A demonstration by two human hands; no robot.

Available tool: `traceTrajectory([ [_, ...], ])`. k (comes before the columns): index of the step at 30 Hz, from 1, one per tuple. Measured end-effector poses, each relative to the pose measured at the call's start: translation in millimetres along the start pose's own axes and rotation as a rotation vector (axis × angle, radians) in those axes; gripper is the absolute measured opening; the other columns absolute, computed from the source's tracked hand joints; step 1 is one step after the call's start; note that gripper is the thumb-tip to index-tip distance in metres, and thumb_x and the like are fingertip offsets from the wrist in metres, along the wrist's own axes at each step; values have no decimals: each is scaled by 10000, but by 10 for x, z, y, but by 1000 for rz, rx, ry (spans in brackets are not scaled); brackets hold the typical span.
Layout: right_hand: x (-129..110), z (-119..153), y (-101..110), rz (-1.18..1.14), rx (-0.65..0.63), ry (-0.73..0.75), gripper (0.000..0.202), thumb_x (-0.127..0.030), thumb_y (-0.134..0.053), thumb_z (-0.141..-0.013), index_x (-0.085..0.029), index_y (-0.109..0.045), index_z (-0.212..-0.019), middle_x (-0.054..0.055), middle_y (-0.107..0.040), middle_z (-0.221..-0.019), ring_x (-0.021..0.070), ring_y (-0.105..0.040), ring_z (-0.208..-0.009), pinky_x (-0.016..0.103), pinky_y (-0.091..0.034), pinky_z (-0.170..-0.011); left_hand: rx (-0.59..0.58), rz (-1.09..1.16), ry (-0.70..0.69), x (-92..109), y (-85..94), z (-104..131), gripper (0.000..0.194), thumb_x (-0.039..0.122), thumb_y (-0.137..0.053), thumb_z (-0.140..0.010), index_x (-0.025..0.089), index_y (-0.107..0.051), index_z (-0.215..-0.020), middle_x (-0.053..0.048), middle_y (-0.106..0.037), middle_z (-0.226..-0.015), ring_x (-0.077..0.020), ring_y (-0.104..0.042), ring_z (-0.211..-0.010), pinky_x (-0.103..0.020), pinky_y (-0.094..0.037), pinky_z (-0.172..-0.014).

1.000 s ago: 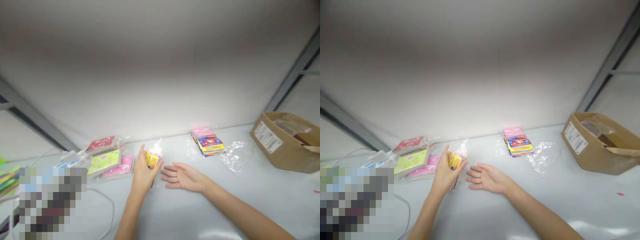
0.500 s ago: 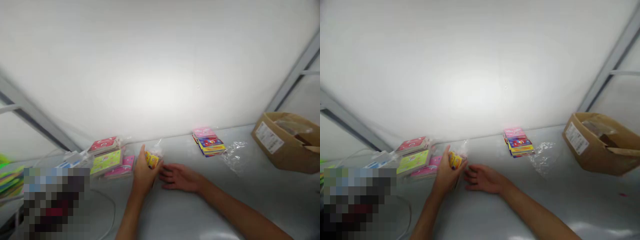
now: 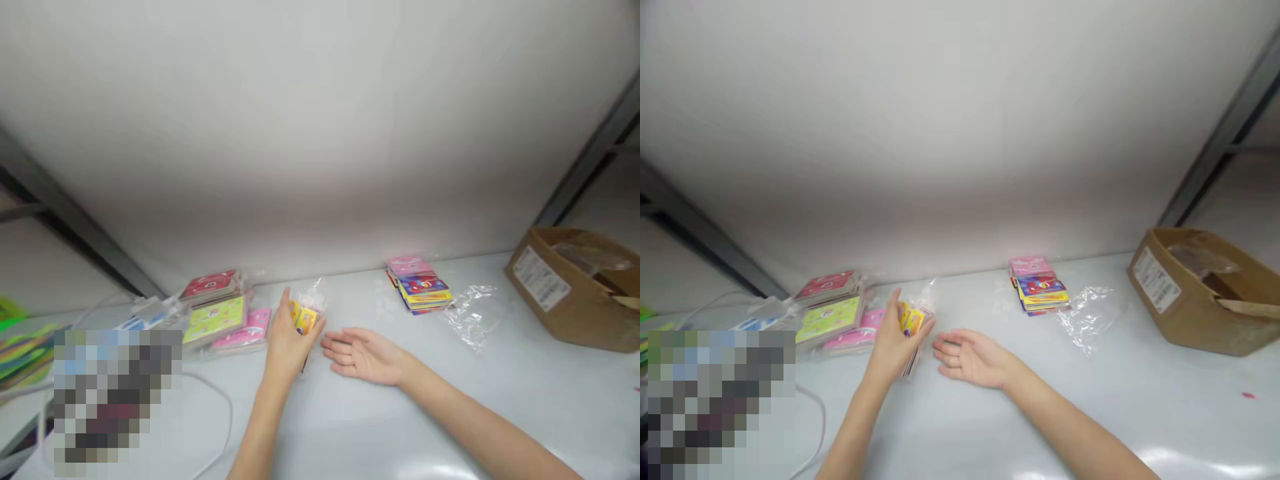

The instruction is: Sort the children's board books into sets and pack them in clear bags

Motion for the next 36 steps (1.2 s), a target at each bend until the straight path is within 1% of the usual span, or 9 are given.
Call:
traceTrajectory([
  [8, -61, 62, -24, 44, 18, 47, 284, -295, -560, -821, -142, -599, -1058, 101, -609, -1189, 155, -594, -1035, 321, -349, -986, 5, -5, -22, -21, -7, -7, 874, 466, -621, -729, 152, -179, -1414, -186, -450, -1336, -307, -447, -1228, -477, -387, -978],
  [13, -375, 198, -67, 65, 38, 288, 347, -357, -474, -864, -177, -559, -1148, 77, -477, -1372, 188, -549, -1137, 341, -394, -968, -68, -15, -53, -32, -65, -5, 938, 419, -691, -668, 155, -184, -1412, -183, -498, -1293, -311, -490, -1184, -483, -400, -957],
  [16, -533, 289, -66, 115, 80, 409, 376, -384, -417, -886, -222, -516, -1210, 50, -413, -1428, 208, -538, -1158, 347, -454, -890, -130, -17, -73, -3, -99, 14, 944, 401, -697, -658, 191, -180, -1419, -161, -488, -1316, -317, -497, -1177, -496, -397, -953],
  [18, -570, 329, -77, 150, 85, 440, 397, -391, -400, -888, -239, -494, -1243, 46, -398, -1438, 218, -536, -1162, 338, -479, -830, -172, -6, -93, 39, -118, 37, 949, 392, -707, -649, 187, -190, -1419, -156, -483, -1327, -310, -501, -1174, -480, -402, -954],
  [24, -471, 360, -200, 172, -69, 385, 475, -395, -437, -858, -270, -460, -1315, 37, -406, -1434, 265, -544, -1147, 316, -510, -736, -306, 31, -152, 165, -183, 111, 932, 389, -705, -654, 205, -208, -1422, -140, -512, -1303, -300, -496, -1186, -460, -390, -973],
  [27, -468, 362, -183, 141, -86, 374, 469, -409, -415, -869, -288, -450, -1321, 39, -453, -1400, 250, -597, -1073, 293, -513, -692, -289, 49, -137, 148, -176, 102, 908, 406, -683, -674, 193, -212, -1420, -145, -473, -1346, -296, -480, -1206, -443, -390, -980],
  [31, -530, 360, -87, 85, -35, 411, 435, -415, -374, -893, -280, -471, -1295, 56, -565, -1286, 205, -650, -962, 269, -510, -655, -193, 48, -94, 68, -132, 55, 878, 429, -648, -706, 189, -196, -1420, -144, -447, -1370, -274, -466, -1226, -417, -377, -1000],
  [34, -522, 340, -32, 96, 24, 412, 409, -384, -387, -900, -234, -497, -1265, 66, -652, -1138, 186, -672, -880, 255, -506, -636, -132, 25, -70, 15, -98, 24, 870, 446, -642, -709, 175, -209, -1413, -152, -477, -1331, -289, -469, -1216, -441, -378, -994],
  [36, -449, 307, -24, 147, 56, 362, 401, -358, -416, -896, -194, -505, -1251, 76, -680, -1057, 174, -681, -816, 247, -498, -625, -104, 13, -58, -5, -77, 10, 872, 442, -646, -709, 164, -208, -1410, -163, -482, -1315, -303, -472, -1205, -462, -380, -985],
])
Point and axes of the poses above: each hand's wrist, its own z-axis away from the middle knuckle, its own y-axis out of the back of the hand, x = y × z, the point moved 7 cm from there along -z, towards the middle knuckle
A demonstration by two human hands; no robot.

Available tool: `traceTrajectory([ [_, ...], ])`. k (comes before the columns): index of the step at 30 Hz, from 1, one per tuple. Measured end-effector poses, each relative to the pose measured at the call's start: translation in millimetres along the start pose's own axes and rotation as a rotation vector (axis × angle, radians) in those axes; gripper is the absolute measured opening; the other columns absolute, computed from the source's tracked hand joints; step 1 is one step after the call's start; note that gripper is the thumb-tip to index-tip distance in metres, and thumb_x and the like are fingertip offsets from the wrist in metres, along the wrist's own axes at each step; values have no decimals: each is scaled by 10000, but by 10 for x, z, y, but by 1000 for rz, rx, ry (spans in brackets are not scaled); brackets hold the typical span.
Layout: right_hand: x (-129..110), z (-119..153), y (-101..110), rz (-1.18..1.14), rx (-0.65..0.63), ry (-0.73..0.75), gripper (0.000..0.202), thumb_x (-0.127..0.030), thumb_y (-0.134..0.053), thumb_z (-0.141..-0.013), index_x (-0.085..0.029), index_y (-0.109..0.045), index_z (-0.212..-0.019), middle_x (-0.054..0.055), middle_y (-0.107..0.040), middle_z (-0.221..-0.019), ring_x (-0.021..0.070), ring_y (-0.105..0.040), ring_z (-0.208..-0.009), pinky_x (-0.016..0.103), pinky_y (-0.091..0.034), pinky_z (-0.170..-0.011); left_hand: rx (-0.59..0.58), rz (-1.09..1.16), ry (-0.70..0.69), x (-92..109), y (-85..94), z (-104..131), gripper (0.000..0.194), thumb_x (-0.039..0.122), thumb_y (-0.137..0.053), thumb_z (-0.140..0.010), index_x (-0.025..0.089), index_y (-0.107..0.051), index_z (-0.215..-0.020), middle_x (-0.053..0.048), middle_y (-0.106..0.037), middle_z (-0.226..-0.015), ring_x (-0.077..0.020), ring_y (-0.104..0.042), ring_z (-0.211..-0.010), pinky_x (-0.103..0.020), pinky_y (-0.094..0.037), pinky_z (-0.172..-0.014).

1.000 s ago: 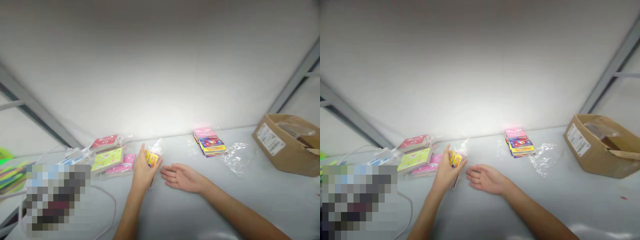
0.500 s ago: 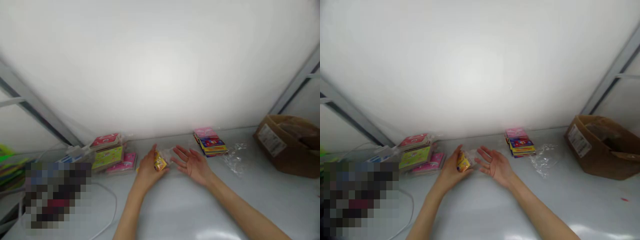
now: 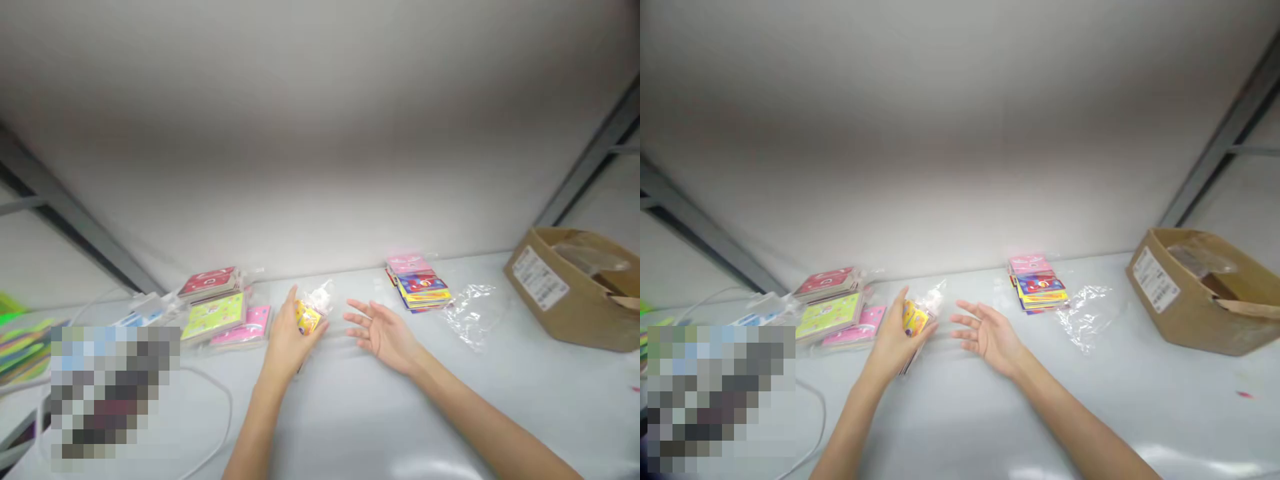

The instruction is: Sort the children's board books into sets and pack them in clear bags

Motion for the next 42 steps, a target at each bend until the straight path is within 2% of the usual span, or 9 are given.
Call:
traceTrajectory([
  [4, 319, 7, -149, 118, -109, -213, 491, -395, -442, -883, -178, -422, -1323, 125, -667, -1088, 201, -688, -820, 292, -489, -696, 16, -12, 24, -2, 29, -5, 871, 442, -642, -719, 135, -205, -1406, -188, -457, -1333, -309, -455, -1215, -473, -371, -993],
  [8, 636, -5, -281, 78, -176, -371, 560, -414, -519, -844, -200, -375, -1340, 120, -656, -1092, 221, -677, -886, 356, -448, -830, 18, 1, 41, 19, 44, -3, 874, 438, -639, -720, 122, -201, -1407, -186, -441, -1346, -297, -444, -1228, -453, -364, -1009],
  [11, 773, -36, -318, -9, -168, -410, 516, -376, -591, -811, -226, -432, -1278, 84, -645, -1094, 202, -655, -944, 376, -383, -934, 27, 2, 32, 30, 53, -8, 878, 445, -639, -713, 137, -199, -1408, -176, -451, -1336, -296, -445, -1231, -455, -367, -1006],
  [14, 842, -42, -317, -71, -154, -442, 394, -323, -610, -802, -220, -517, -1171, 53, -645, -1067, 181, -636, -958, 374, -368, -945, 22, 0, 46, 12, 51, -12, 887, 452, -636, -714, 140, -189, -1414, -174, -467, -1316, -294, -453, -1222, -455, -371, -999],
  [19, 813, -26, -290, -128, -143, -448, 245, -253, -570, -811, -156, -577, -1036, 65, -647, -1056, 146, -623, -925, 347, -371, -940, 26, 10, 40, 2, 51, -8, 885, 452, -631, -719, 152, -176, -1416, -169, -452, -1331, -287, -446, -1223, -463, -363, -1002],
  [29, 534, 19, -89, -63, 1, -393, 281, -232, -537, -828, -105, -586, -1074, 119, -625, -1098, 157, -616, -965, 317, -382, -936, 23, 26, 32, 7, 41, -4, 859, 446, -632, -719, 174, -200, -1409, -154, -456, -1335, -306, -450, -1228, -470, -363, -1005],
  [38, 501, -4, 7, -52, 19, -382, 261, -262, -521, -840, -95, -613, -1018, 131, -616, -1161, 165, -598, -1032, 320, -382, -962, -18, 30, 43, 26, 29, 5, 883, 448, -640, -718, 147, -184, -1412, -167, -454, -1333, -294, -446, -1228, -457, -361, -1003],
  [42, 328, -10, 20, -74, 27, -291, 277, -279, -511, -852, -114, -615, -1048, 106, -632, -1162, 157, -604, -1032, 315, -394, -969, -12, 28, 33, 43, 37, 5, 867, 452, -626, -735, 143, -181, -1412, -176, -420, -1368, -294, -417, -1255, -447, -353, -1013],
])
Point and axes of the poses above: each hand's wrist, its own z-axis away from the middle knuckle, its own y-axis out of the back of the hand, x = y × z, the point moved 7 cm from there along -z, towards the middle knuckle
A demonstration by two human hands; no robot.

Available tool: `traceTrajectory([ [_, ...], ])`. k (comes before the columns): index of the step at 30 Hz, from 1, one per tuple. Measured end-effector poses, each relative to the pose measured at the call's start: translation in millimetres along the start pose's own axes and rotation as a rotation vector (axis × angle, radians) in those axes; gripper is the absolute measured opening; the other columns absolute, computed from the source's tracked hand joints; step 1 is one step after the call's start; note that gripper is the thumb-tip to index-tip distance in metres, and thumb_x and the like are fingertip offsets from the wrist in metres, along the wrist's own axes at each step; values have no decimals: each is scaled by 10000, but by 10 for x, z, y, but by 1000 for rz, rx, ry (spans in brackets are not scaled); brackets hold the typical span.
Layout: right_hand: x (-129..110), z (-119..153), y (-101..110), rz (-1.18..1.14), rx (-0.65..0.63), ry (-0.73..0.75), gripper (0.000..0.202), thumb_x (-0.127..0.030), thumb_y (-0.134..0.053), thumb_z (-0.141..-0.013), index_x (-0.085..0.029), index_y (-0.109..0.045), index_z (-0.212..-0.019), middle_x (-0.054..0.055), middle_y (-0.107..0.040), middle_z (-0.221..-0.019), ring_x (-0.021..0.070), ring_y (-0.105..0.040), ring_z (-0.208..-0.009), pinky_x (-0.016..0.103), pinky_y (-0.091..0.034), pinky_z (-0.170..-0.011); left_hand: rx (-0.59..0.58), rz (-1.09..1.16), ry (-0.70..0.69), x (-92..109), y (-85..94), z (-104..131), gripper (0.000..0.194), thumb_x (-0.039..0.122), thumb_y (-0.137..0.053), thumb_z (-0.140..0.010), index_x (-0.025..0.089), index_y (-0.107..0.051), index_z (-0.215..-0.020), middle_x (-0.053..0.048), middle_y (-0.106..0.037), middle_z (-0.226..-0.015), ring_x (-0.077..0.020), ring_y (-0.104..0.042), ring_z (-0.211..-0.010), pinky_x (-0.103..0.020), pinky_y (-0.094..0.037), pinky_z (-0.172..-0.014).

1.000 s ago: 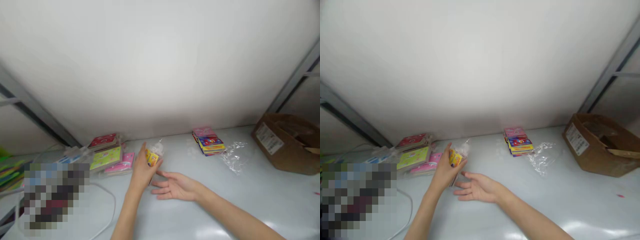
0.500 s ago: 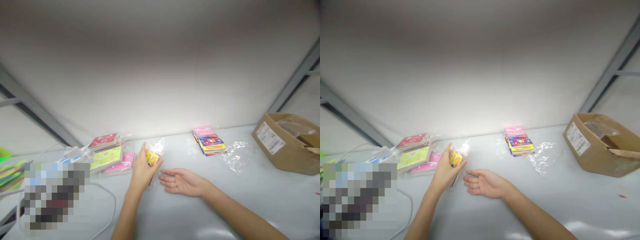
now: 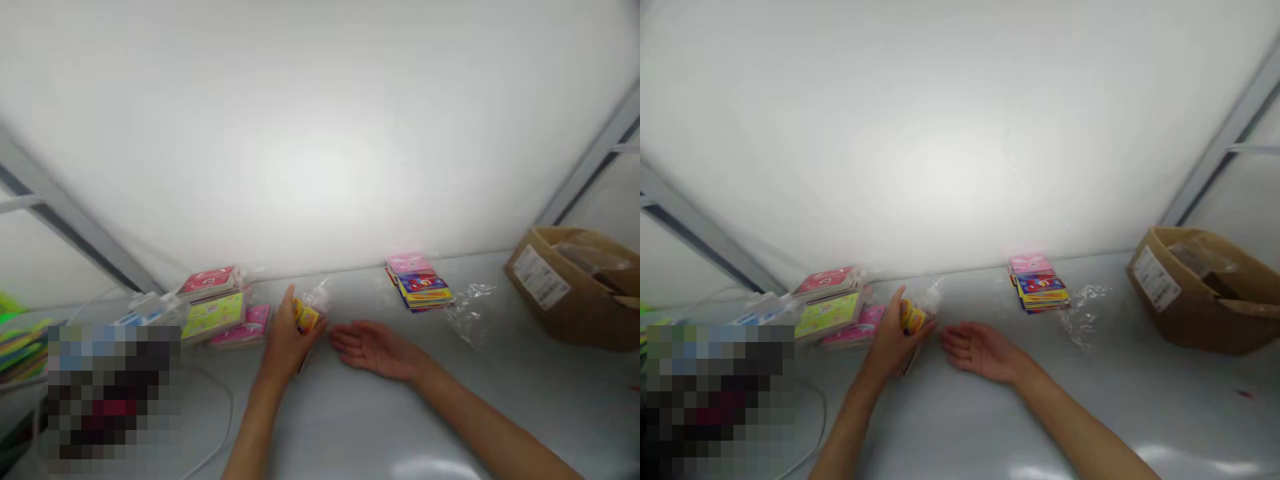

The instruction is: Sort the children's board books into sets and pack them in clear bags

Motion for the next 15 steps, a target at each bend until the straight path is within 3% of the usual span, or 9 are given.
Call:
traceTrajectory([
  [4, -378, 132, -1, -15, 22, 255, 322, -316, -439, -889, -179, -588, -1139, 51, -555, -1301, 145, -555, -1130, 301, -388, -996, -44, -5, 30, -18, -28, 4, 914, 451, -643, -712, 141, -156, -1420, -174, -455, -1338, -291, -459, -1220, -447, -368, -1003],
  [7, -555, 242, -41, -7, -10, 366, 364, -358, -405, -894, -210, -569, -1183, 23, -466, -1392, 158, -477, -1229, 316, -358, -1036, -89, -6, 13, 7, -67, 28, 924, 438, -647, -705, 144, -152, -1427, -169, -468, -1335, -293, -471, -1212, -443, -388, -985],
  [10, -584, 313, -109, 23, -67, 385, 401, -388, -405, -890, -213, -548, -1222, 27, -446, -1408, 169, -446, -1260, 326, -333, -1057, -179, -3, -32, 78, -145, 73, 915, 424, -655, -694, 170, -173, -1429, -148, -472, -1347, -293, -477, -1211, -438, -398, -975],
  [15, -465, 360, -252, 80, -179, 296, 484, -410, -477, -848, -245, -470, -1303, 75, -500, -1359, 201, -471, -1241, 391, -296, -1071, -273, -18, -79, 178, -232, 128, 931, 403, -685, -663, 167, -202, -1423, -153, -433, -1388, -294, -447, -1241, -435, -360, -1014],
])
Point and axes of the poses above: each hand's wrist, its own z-axis away from the middle knuckle, its own y-axis out of the back of the hand, x = y × z, the point moved 7 cm from there along -z, towards the middle knuckle
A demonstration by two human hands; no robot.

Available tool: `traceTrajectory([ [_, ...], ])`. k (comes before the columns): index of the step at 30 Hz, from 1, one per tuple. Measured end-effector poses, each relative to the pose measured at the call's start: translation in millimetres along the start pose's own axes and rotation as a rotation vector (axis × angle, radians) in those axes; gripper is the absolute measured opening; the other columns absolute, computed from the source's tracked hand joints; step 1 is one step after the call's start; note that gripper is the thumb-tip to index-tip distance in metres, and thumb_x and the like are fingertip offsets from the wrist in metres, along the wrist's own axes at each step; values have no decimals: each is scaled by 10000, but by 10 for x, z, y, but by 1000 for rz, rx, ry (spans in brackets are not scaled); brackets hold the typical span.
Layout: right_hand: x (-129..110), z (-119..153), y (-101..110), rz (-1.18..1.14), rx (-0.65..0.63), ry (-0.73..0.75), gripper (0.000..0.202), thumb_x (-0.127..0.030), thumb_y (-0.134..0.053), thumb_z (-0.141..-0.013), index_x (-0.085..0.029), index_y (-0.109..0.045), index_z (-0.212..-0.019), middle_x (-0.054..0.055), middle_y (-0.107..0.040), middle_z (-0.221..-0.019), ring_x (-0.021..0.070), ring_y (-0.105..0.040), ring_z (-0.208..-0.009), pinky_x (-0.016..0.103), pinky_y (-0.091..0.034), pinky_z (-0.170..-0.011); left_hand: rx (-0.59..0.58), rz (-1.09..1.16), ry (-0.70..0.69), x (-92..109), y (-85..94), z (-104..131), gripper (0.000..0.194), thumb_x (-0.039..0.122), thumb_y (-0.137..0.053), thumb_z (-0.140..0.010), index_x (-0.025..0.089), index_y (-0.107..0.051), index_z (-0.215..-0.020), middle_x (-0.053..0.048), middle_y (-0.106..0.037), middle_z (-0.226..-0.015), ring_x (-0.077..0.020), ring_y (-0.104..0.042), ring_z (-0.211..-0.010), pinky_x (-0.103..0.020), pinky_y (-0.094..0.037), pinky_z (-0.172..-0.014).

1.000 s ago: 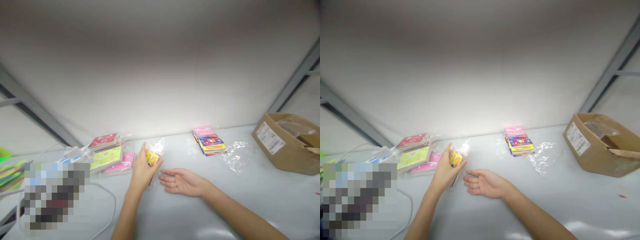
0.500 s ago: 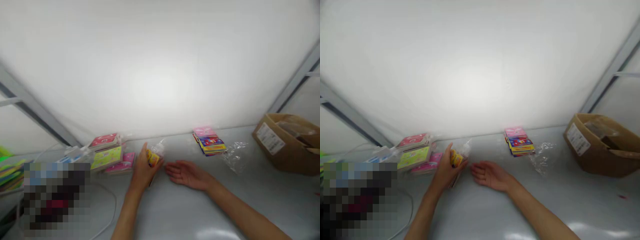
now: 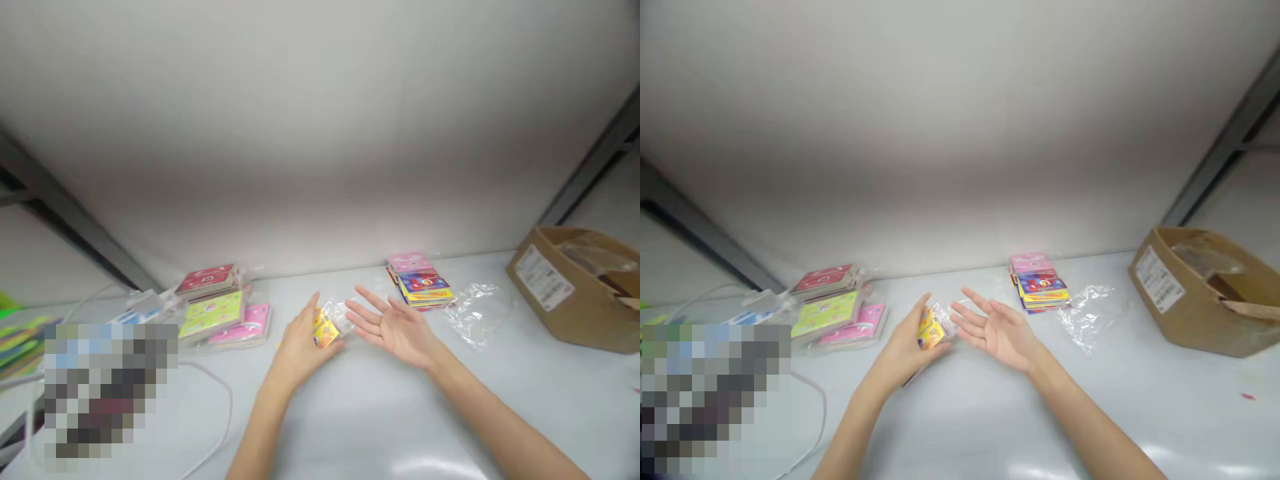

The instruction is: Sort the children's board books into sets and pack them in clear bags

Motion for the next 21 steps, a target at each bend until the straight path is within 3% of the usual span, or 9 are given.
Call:
traceTrajectory([
  [6, -75, -1, 38, -57, 40, 55, 488, -431, -422, -863, -205, -486, -1290, 99, -552, -1302, 189, -499, -1214, 343, -373, -1022, 12, 13, 11, -8, 5, -5, 893, 395, -654, -704, 185, -176, -1428, -151, -415, -1401, -288, -434, -1253, -452, -350, -1024],
  [13, -297, -9, 544, -189, 381, 374, 309, -186, -442, -853, -173, -590, -1123, 57, -673, -1103, 124, -590, -1096, 215, -500, -873, 12, 56, -18, 50, 21, -2, 873, 394, -654, -715, 217, -180, -1426, -132, -414, -1400, -287, -437, -1255, -456, -356, -1028],
  [17, -133, -74, 571, -50, 409, 270, 267, -200, -503, -836, -169, -619, -1075, 74, -670, -1103, 146, -625, -1021, 265, -483, -894, 22, 145, -86, 170, 32, 36, 874, 406, -653, -729, 240, -159, -1432, -112, -384, -1422, -270, -418, -1273, -432, -353, -1044],
  [21, 111, -132, 341, 60, 304, 136, 315, -338, -531, -851, -175, -618, -1105, 73, -676, -1062, 160, -631, -943, 296, -468, -859, -9, 135, -180, 294, -44, 67, 900, 413, -663, -723, 258, -140, -1440, -106, -352, -1447, -271, -388, -1292, -457, -330, -1063],
])
Point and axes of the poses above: each hand's wrist, its own z-axis away from the middle knuckle, its own y-axis out of the back of the hand, x = y × z, the point moved 7 cm from there along -z, towards the middle knuckle
